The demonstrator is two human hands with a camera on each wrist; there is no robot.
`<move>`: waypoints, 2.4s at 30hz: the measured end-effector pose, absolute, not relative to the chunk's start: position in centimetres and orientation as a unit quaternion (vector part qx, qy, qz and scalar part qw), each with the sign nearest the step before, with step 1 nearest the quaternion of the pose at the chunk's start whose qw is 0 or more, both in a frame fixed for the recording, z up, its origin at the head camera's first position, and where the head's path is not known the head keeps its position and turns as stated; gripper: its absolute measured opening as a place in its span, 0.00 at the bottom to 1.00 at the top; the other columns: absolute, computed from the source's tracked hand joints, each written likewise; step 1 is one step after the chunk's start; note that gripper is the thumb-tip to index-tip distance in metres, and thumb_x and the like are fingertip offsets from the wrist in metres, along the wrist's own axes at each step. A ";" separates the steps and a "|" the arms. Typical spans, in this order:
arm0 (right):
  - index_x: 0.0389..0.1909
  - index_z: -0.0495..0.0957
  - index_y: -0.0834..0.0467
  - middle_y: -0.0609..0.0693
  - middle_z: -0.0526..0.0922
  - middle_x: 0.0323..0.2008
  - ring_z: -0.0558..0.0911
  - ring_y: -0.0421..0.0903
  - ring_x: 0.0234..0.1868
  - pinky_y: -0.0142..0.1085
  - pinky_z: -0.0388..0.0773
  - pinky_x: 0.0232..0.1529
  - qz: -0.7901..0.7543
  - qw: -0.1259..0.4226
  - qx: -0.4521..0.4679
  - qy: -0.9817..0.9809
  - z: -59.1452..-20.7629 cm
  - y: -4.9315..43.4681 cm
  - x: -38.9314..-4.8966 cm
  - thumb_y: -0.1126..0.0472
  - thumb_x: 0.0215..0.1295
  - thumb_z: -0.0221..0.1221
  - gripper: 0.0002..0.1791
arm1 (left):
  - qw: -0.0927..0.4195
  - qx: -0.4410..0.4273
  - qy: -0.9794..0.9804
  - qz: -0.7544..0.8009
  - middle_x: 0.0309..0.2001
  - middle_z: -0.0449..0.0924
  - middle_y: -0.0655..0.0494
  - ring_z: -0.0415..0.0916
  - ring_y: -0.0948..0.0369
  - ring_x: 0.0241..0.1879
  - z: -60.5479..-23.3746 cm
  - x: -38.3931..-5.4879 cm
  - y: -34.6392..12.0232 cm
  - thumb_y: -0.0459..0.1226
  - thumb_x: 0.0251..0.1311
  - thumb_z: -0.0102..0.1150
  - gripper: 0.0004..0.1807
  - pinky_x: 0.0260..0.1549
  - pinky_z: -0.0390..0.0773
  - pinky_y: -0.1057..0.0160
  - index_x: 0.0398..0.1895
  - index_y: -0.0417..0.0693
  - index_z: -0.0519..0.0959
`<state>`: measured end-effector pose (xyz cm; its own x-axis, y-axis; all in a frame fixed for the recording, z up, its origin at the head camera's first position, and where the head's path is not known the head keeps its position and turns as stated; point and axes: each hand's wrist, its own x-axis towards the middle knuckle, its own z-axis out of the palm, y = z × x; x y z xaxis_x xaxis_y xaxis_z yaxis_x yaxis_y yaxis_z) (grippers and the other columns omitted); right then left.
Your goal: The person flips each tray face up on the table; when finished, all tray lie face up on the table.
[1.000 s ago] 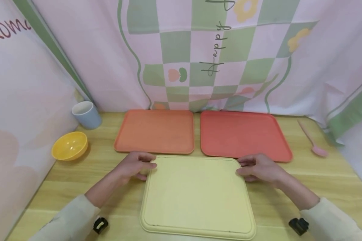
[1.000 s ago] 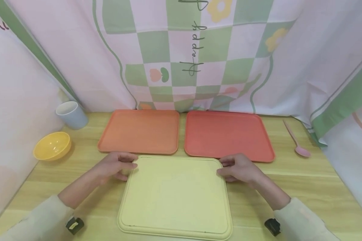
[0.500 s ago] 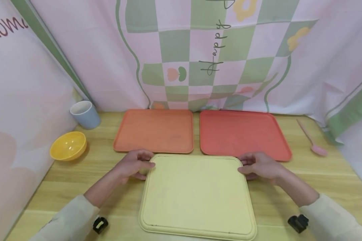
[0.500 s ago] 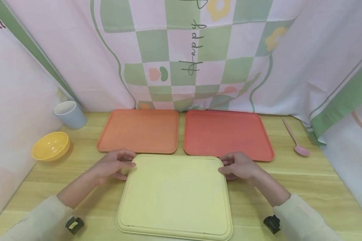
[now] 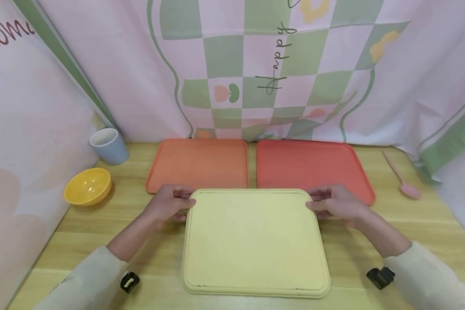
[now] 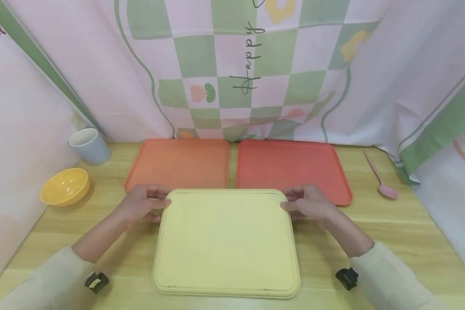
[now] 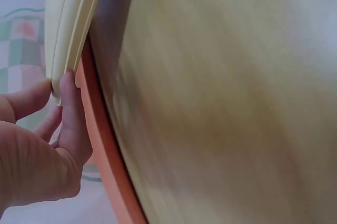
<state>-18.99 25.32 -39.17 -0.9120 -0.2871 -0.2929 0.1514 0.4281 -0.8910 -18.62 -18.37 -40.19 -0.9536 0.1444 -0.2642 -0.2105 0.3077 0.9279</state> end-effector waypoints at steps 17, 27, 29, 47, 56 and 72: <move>0.68 0.61 0.78 0.57 0.75 0.48 0.82 0.39 0.41 0.41 0.86 0.44 -0.541 0.130 -0.060 0.829 -34.4 25.0 -20.3 0.63 0.73 0.61 0.33 | 0.098 0.005 0.801 0.590 0.55 0.80 0.42 0.84 0.60 0.36 -34.4 -20.8 -19.6 0.34 0.65 0.67 0.22 0.35 0.87 0.59 0.60 0.33 0.79; 0.52 0.80 0.64 0.43 0.86 0.35 0.85 0.40 0.34 0.40 0.87 0.36 -0.543 0.022 -0.085 0.835 -30.1 25.0 -20.5 0.66 0.69 0.64 0.14 | 0.040 0.035 0.786 0.616 0.38 0.85 0.59 0.83 0.62 0.36 -30.8 -21.3 -19.7 0.33 0.63 0.69 0.23 0.38 0.87 0.52 0.60 0.34 0.79; 0.53 0.80 0.64 0.42 0.87 0.35 0.86 0.40 0.34 0.39 0.86 0.35 -0.538 0.010 -0.086 0.839 -29.3 24.9 -20.4 0.67 0.68 0.65 0.14 | 0.031 0.045 0.782 0.621 0.37 0.85 0.60 0.83 0.62 0.37 -30.3 -21.4 -19.9 0.33 0.62 0.70 0.23 0.38 0.87 0.52 0.60 0.35 0.79; 0.39 0.81 0.63 0.45 0.82 0.36 0.83 0.34 0.39 0.22 0.80 0.38 -0.412 -0.171 -0.208 0.870 -26.0 22.8 -17.8 0.77 0.56 0.70 0.13 | -0.025 0.105 0.727 0.678 0.36 0.87 0.58 0.82 0.60 0.37 -29.3 -21.8 -21.5 0.22 0.56 0.70 0.14 0.38 0.84 0.67 0.40 0.49 0.88; 0.32 0.80 0.67 0.49 0.83 0.34 0.82 0.28 0.39 0.20 0.79 0.39 -0.331 -0.298 -0.391 0.805 -27.8 22.6 -18.3 0.62 0.64 0.70 0.12 | -0.036 0.122 0.666 0.735 0.37 0.87 0.56 0.80 0.61 0.39 -31.2 -22.6 -21.8 0.16 0.60 0.57 0.19 0.41 0.83 0.67 0.38 0.47 0.88; 0.28 0.80 0.64 0.54 0.82 0.30 0.80 0.49 0.35 0.18 0.70 0.53 -0.259 -0.406 -0.476 0.735 -29.8 21.9 -18.3 0.50 0.77 0.56 0.23 | 0.072 -0.019 0.656 0.751 0.35 0.85 0.58 0.82 0.64 0.33 -33.2 -23.3 -21.6 0.27 0.65 0.64 0.10 0.34 0.82 0.70 0.32 0.51 0.88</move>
